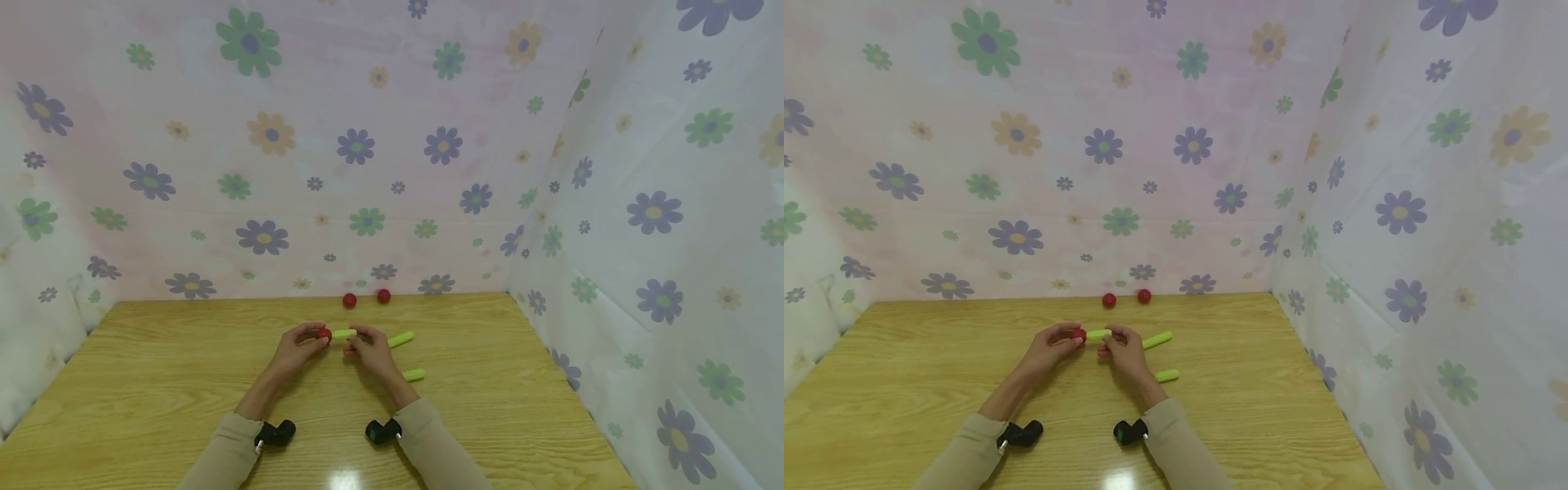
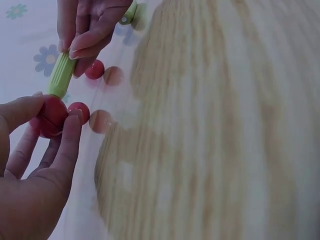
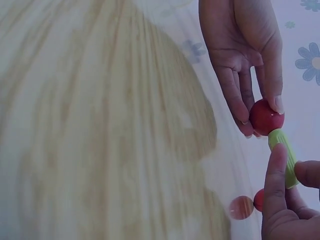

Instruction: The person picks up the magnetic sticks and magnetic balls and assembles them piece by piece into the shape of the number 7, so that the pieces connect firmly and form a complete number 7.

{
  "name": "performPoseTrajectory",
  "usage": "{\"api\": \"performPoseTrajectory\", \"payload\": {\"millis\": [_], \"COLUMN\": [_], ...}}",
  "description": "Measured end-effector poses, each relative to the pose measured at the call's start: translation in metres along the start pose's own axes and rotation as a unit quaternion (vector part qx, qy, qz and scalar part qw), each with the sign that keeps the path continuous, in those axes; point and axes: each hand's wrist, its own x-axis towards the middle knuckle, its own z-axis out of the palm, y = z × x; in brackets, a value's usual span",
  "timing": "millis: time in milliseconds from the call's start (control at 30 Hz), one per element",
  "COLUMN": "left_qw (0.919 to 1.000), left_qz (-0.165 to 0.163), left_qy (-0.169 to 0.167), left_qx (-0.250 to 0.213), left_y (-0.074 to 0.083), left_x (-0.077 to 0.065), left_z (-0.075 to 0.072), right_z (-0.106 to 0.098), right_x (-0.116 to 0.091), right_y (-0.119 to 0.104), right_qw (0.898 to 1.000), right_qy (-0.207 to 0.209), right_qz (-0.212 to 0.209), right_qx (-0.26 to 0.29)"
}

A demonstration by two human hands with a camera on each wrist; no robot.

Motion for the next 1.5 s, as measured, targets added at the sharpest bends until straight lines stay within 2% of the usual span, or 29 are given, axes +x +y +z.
{"api": "performPoseTrajectory", "payload": {"millis": [467, 667, 800, 1000, 1267, 1500], "left_qw": [0.9993, 0.9994, 0.9991, 0.9979, 0.9977, 0.9978], "left_qz": [-0.015, -0.019, -0.026, -0.043, -0.046, -0.042], "left_qy": [0.015, 0.023, 0.032, 0.046, 0.044, 0.048], "left_qx": [0.03, 0.015, 0.007, 0.012, 0.022, 0.018], "left_y": [-0.005, -0.008, -0.009, -0.011, -0.018, -0.018], "left_x": [0.002, 0.001, 0.001, 0.006, 0.014, 0.015], "left_z": [-0.006, -0.004, -0.004, -0.009, -0.013, -0.012], "right_z": [0.004, 0.003, 0.004, 0.003, -0.006, -0.021], "right_x": [-0.01, -0.018, -0.023, -0.03, -0.044, -0.055], "right_y": [-0.003, -0.001, -0.002, -0.009, -0.014, -0.022], "right_qw": [1.0, 0.999, 0.998, 0.995, 0.985, 0.981], "right_qy": [0.003, 0.004, 0.002, -0.037, -0.106, -0.124], "right_qz": [0.013, 0.036, 0.048, 0.057, 0.034, 0.007], "right_qx": [0.004, -0.003, -0.027, -0.077, -0.136, -0.146]}}
